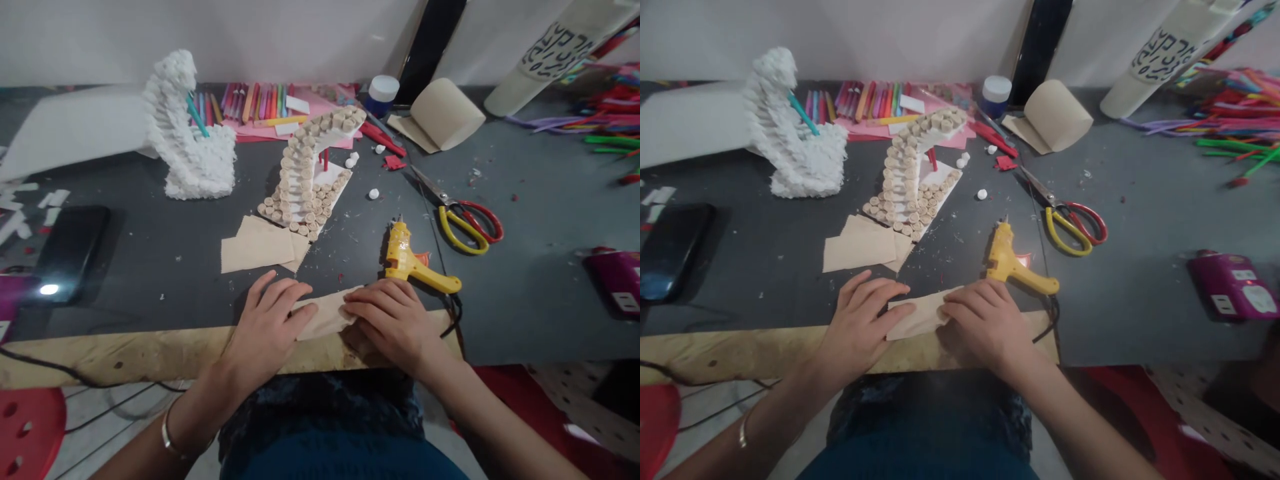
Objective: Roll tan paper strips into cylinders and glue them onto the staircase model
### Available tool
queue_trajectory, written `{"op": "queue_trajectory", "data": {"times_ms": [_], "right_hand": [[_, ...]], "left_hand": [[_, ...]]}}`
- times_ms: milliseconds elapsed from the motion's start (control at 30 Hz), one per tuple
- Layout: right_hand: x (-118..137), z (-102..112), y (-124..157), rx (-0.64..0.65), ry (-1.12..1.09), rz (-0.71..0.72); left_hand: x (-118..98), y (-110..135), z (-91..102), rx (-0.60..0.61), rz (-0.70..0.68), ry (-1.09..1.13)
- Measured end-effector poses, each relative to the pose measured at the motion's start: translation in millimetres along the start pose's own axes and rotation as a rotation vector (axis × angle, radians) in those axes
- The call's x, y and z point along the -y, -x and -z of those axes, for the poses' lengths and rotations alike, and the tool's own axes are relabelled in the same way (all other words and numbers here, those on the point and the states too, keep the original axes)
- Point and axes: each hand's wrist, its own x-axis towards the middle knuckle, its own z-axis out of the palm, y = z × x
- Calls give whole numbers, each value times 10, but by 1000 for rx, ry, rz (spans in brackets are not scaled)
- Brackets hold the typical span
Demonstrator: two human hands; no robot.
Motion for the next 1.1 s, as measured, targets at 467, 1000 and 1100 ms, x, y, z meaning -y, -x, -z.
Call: {"op": "queue_trajectory", "data": {"times_ms": [467, 1000, 1100], "right_hand": [[-1, -91, -39, -38, 18, -30], [21, -104, 23, -35, -42, -180], [8, -86, 11, -29, -83, -207]], "left_hand": [[149, -23, 1, -2, 43, 28], [57, 30, 14, -20, 224, 154], [61, 11, 5, -19, 314, 192]]}}
